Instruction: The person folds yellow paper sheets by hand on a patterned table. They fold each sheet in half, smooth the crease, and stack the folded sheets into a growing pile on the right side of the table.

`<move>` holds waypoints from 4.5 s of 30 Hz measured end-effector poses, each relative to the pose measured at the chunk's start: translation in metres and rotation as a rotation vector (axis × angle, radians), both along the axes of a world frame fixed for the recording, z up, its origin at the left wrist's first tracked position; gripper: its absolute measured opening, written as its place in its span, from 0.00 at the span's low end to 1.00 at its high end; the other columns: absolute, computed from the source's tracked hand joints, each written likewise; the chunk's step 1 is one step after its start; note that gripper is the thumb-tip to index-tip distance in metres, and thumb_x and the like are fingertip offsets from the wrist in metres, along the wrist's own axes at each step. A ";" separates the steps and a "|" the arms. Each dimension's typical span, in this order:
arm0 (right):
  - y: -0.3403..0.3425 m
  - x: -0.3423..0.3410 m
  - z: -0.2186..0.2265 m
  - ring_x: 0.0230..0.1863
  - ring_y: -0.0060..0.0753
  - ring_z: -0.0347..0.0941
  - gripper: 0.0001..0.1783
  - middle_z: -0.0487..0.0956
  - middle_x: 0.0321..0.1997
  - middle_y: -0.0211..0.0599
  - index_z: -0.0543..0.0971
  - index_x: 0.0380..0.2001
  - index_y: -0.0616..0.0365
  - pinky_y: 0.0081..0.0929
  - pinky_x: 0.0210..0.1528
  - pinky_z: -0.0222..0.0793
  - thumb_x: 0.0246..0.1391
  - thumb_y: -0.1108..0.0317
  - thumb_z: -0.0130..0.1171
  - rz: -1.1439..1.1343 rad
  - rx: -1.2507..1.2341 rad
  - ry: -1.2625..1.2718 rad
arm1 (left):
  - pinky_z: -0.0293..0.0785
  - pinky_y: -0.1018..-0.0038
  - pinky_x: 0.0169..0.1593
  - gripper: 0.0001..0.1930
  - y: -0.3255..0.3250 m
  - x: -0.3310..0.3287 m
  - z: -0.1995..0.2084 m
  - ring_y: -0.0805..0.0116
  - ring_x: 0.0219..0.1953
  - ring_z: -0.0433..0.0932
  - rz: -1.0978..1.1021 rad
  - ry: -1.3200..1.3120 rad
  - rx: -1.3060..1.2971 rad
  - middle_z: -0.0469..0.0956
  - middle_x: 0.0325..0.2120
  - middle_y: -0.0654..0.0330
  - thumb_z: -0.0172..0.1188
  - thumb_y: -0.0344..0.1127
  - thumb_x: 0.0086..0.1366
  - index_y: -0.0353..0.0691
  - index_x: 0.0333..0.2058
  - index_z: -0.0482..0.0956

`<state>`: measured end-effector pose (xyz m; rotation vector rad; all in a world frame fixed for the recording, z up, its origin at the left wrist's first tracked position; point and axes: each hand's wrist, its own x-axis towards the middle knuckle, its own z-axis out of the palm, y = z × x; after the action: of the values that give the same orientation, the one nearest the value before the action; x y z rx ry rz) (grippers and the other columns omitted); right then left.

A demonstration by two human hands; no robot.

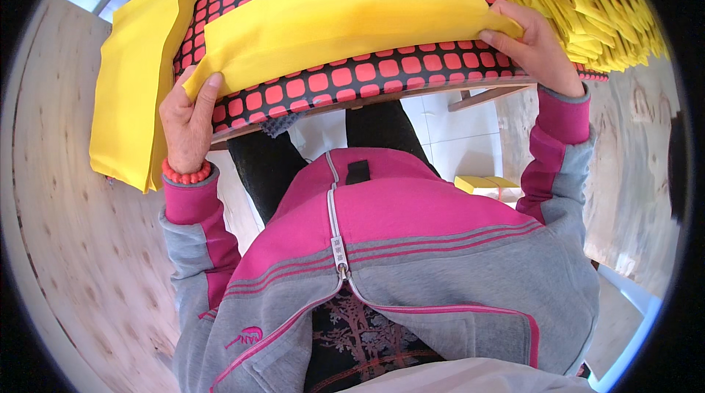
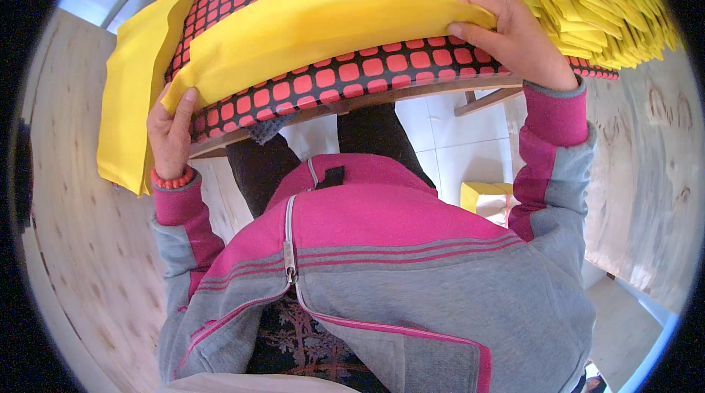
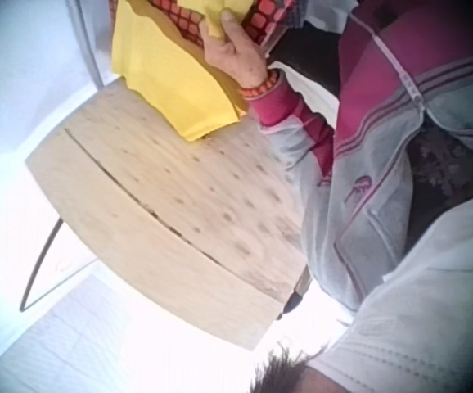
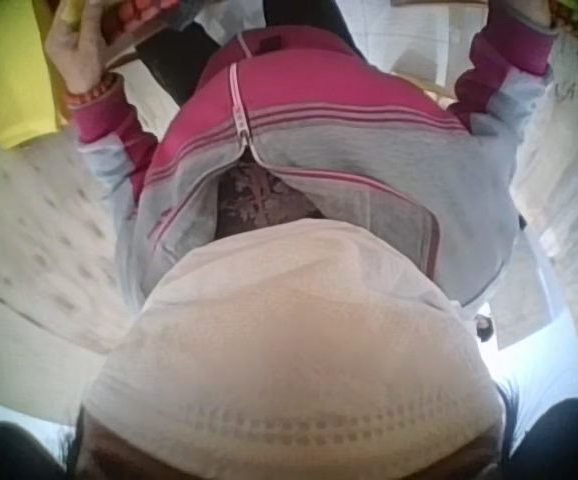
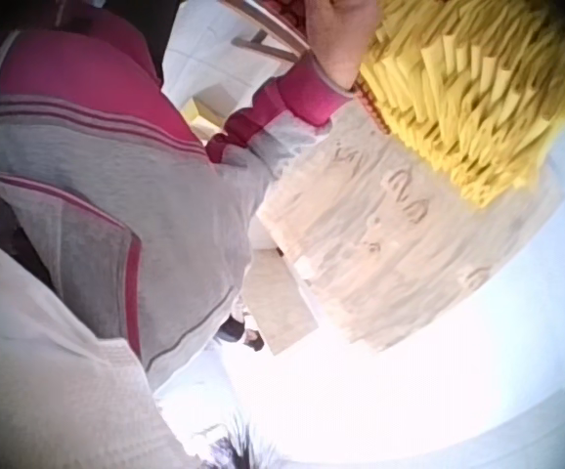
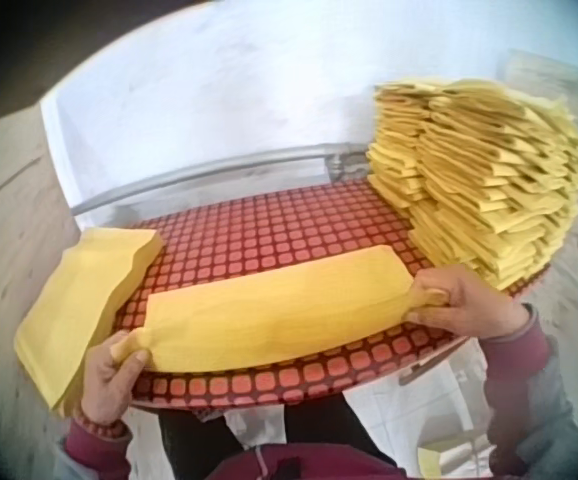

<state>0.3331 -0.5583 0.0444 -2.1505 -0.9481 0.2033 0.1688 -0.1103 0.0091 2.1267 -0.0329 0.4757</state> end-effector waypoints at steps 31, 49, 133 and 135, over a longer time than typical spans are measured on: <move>0.043 0.008 -0.043 0.28 0.49 0.69 0.11 0.73 0.27 0.47 0.75 0.36 0.62 0.36 0.33 0.66 0.68 0.64 0.58 -0.522 -0.008 -0.459 | 0.70 0.72 0.34 0.06 -0.021 0.032 -0.009 0.65 0.26 0.68 0.387 -0.085 0.273 0.72 0.24 0.53 0.61 0.30 0.71 0.32 0.38 0.78; 0.047 0.016 -0.045 0.36 0.52 0.75 0.13 0.77 0.32 0.45 0.76 0.33 0.58 0.41 0.36 0.69 0.63 0.59 0.62 -0.578 -0.126 -0.645 | 0.77 0.62 0.39 0.07 -0.021 0.038 -0.011 0.45 0.36 0.82 0.469 -0.069 0.592 0.81 0.33 0.48 0.61 0.34 0.69 0.37 0.41 0.81; 0.057 -0.046 -0.034 0.40 0.47 0.77 0.15 0.79 0.37 0.39 0.80 0.37 0.58 0.40 0.42 0.73 0.52 0.60 0.70 -0.457 -0.143 -0.568 | 0.64 0.35 0.62 0.27 -0.127 0.092 -0.003 0.51 0.66 0.71 -0.069 -0.030 0.847 0.69 0.65 0.49 0.58 0.51 0.70 0.44 0.63 0.74; 0.053 -0.046 -0.037 0.35 0.46 0.75 0.14 0.77 0.33 0.37 0.80 0.34 0.58 0.39 0.38 0.70 0.52 0.61 0.71 -0.484 -0.083 -0.671 | 0.64 0.35 0.62 0.28 -0.127 0.092 -0.003 0.51 0.66 0.70 -0.071 -0.036 0.853 0.69 0.65 0.49 0.58 0.51 0.70 0.44 0.63 0.73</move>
<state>0.2875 -0.5049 0.0074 -2.4978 -0.7299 -0.7670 0.2608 -0.2375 0.0058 2.9326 -0.3913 0.5108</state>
